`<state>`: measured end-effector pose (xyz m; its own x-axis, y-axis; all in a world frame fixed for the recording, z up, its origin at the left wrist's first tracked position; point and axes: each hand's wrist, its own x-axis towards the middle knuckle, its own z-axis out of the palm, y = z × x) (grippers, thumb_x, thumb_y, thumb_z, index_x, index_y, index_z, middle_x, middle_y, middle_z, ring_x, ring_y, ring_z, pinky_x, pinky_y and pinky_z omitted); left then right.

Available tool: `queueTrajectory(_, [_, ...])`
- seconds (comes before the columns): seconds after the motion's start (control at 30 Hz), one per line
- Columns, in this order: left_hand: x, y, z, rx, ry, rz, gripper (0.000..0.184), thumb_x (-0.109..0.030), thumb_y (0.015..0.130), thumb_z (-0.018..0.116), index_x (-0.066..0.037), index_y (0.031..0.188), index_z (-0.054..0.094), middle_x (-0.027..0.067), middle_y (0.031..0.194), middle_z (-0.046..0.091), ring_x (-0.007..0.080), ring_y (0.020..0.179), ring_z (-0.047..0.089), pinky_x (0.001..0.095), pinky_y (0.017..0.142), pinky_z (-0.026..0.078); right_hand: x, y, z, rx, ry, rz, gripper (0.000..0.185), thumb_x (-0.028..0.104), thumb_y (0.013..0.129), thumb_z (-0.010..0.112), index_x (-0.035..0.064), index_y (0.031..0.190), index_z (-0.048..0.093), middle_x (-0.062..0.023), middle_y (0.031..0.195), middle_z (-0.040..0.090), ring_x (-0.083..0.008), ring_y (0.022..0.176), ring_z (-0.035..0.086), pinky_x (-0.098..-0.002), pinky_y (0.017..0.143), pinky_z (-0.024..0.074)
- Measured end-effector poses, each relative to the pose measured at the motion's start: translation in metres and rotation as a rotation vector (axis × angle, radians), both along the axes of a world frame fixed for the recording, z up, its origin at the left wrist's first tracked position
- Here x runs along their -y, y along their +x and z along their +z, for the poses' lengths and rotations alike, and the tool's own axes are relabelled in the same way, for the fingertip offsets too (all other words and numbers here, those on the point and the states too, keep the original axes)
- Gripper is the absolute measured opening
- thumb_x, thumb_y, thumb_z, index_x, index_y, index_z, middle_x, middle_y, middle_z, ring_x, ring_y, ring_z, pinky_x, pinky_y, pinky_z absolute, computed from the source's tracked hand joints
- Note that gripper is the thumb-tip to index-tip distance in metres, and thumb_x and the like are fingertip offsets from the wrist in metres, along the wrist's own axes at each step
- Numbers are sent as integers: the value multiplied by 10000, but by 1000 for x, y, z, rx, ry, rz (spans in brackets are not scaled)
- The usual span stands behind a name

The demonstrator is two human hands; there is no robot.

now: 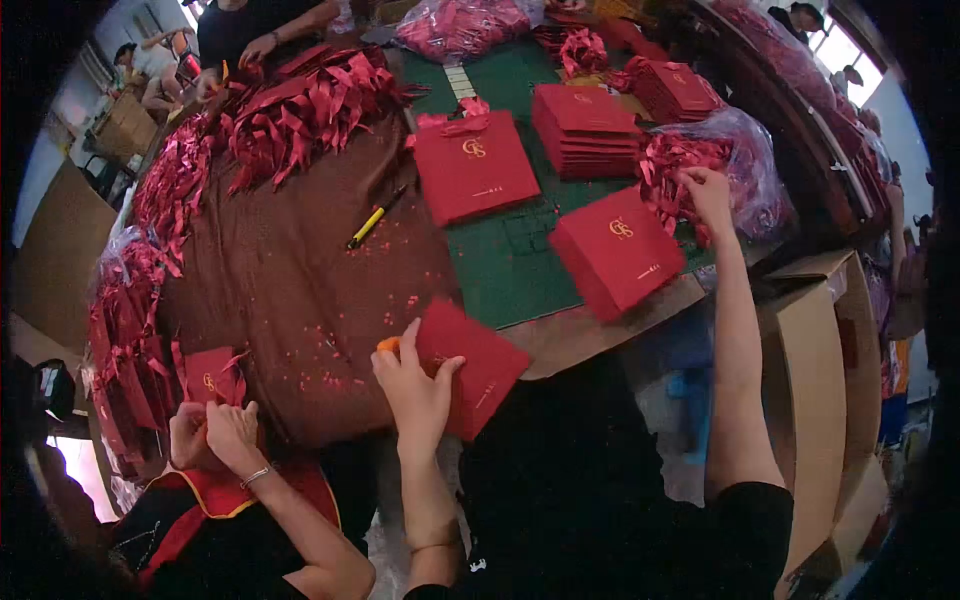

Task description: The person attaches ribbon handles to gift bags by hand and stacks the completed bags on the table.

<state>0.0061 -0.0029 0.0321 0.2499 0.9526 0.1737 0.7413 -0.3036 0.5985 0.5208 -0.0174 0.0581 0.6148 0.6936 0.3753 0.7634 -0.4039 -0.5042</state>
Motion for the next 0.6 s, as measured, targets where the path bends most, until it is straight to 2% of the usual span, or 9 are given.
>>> queueTrajectory(0.03, [0,0,0,62,-26,-2,672,-195,712,804,-56,1278,470,170,1141,442,351,1061,451,451,922,394,-3,18,-16,-45,-72,42,324,333,810,662,44,950,706,-153,859,691,-277,821,672,-358,742,497])
queueTrajectory(0.07, [0,-2,0,119,-51,12,657,-189,710,804,-41,1259,474,177,1153,453,359,1081,463,448,924,404,-7,24,-23,98,-152,71,353,367,818,649,38,936,703,-172,841,677,-321,812,659,-386,737,495])
queueTrajectory(0.1, [-1,-2,-1,165,13,4,594,-242,702,780,-17,1181,511,186,1075,537,373,1017,499,444,893,387,-10,9,-13,1,-300,10,379,388,817,650,26,918,699,-197,822,661,-363,793,644,-407,703,489])
queueTrajectory(0.13, [1,-3,3,154,99,-17,588,-245,710,772,-17,1184,509,174,1054,575,367,999,526,442,878,401,-11,-22,6,44,-372,-52,351,335,843,630,-11,839,689,-175,724,660,-271,647,646,-385,619,473])
queueTrajectory(0.17, [-1,-5,2,141,70,-13,568,-247,724,760,-16,1179,508,183,1046,581,375,981,535,446,864,408,-16,15,-22,130,-345,-4,376,356,847,618,-12,799,681,-198,692,634,-308,640,639,-410,602,453])
queueTrajectory(0.2, [0,-9,-7,208,91,-7,535,-253,735,752,-26,1159,516,184,1022,582,375,969,537,442,848,417,-22,50,-49,201,-237,74,385,359,846,619,-18,783,668,-199,647,594,-277,610,622,-399,589,445])
queueTrajectory(0.27, [-2,-12,-7,235,5,25,435,-252,778,714,-66,1127,535,173,915,591,366,883,564,433,769,452,-28,59,-50,31,-197,74,342,307,833,644,-25,756,623,-101,627,572,-189,551,528,-360,533,407])
queueTrajectory(0.43, [-2,-20,-17,342,91,40,315,-215,848,633,-73,1121,563,172,892,632,356,858,604,439,755,471,-34,64,-47,-35,-102,73,291,267,835,638,-17,773,620,-92,641,569,-178,557,524,-341,533,404])
queueTrajectory(0.6, [-1,-25,1,408,-103,68,265,-208,866,607,-61,1085,581,185,929,656,371,872,625,436,752,486,-36,56,-38,-42,-8,77,241,226,838,631,-9,790,617,-84,654,566,-167,562,519,-323,533,402])
